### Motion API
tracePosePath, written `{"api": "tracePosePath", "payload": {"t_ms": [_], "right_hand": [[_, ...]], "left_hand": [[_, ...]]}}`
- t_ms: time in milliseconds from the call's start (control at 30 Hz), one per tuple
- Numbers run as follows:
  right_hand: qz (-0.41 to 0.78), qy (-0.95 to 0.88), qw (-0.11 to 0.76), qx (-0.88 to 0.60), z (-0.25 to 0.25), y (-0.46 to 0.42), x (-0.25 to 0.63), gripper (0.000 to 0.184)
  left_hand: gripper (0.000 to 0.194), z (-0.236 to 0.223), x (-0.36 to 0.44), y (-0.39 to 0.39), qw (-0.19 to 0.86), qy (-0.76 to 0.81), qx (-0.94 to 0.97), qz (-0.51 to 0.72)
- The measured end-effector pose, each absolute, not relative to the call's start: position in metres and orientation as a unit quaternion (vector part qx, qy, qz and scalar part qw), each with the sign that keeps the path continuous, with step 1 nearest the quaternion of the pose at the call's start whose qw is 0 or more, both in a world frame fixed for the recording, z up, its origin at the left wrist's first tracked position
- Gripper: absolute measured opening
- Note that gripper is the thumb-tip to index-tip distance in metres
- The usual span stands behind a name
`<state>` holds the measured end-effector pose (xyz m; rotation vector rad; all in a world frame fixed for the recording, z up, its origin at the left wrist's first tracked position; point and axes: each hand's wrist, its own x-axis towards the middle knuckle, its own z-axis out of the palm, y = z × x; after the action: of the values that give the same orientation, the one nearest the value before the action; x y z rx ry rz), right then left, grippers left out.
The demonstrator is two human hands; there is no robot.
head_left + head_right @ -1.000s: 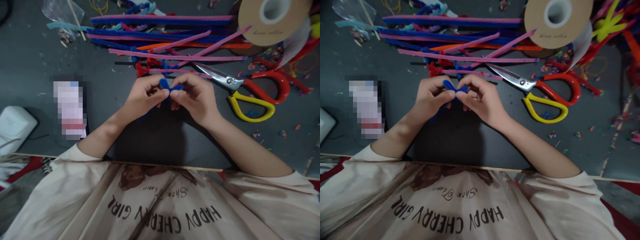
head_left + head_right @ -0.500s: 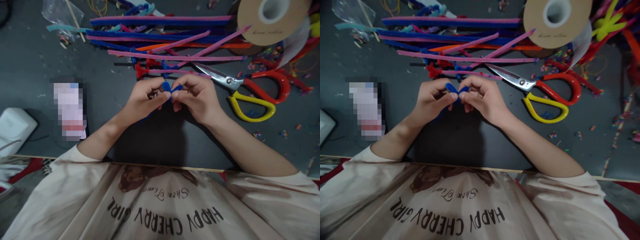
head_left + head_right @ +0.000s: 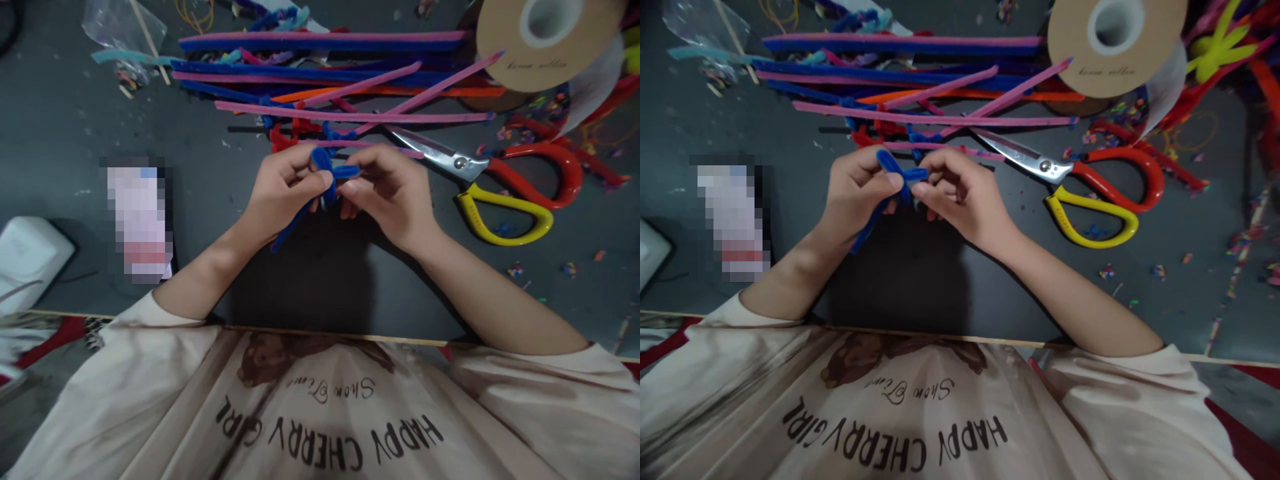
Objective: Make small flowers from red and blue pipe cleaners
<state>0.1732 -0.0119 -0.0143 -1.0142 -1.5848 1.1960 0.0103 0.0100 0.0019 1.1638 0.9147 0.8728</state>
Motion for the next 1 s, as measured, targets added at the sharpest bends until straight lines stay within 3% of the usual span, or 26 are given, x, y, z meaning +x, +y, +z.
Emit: {"api": "tracePosePath", "payload": {"t_ms": [100,267,400,533,600,800,900,1000], "right_hand": [[0.62,-0.516,0.428,-0.407,-0.013,-0.007,0.169,0.028],[0.594,-0.564,0.396,-0.416,-0.013,-0.004,0.173,0.03],[0.441,-0.694,0.389,-0.416,-0.015,-0.008,0.178,0.024],[0.287,-0.768,0.431,-0.378,-0.018,-0.012,0.179,0.022],[0.297,-0.75,0.437,-0.398,-0.016,-0.013,0.178,0.02],[0.479,-0.626,0.414,-0.455,-0.01,-0.012,0.174,0.026],[0.456,-0.641,0.419,-0.453,-0.01,-0.014,0.174,0.025],[0.351,-0.703,0.457,-0.417,-0.011,-0.018,0.176,0.015]], "left_hand": [[0.019,0.001,0.009,0.008,0.538,0.419,0.629,0.374],[0.017,-0.001,0.005,0.008,0.47,0.388,0.724,0.324],[0.016,0.002,0.004,0.01,0.494,0.374,0.73,0.288],[0.019,0.002,0.005,0.01,0.597,0.37,0.657,0.273],[0.022,-0.001,0.006,0.01,0.626,0.361,0.626,0.294],[0.024,-0.005,0.006,0.01,0.596,0.384,0.624,0.329],[0.024,-0.004,0.006,0.009,0.597,0.378,0.624,0.334],[0.02,-0.003,0.006,0.009,0.613,0.337,0.631,0.336]]}}
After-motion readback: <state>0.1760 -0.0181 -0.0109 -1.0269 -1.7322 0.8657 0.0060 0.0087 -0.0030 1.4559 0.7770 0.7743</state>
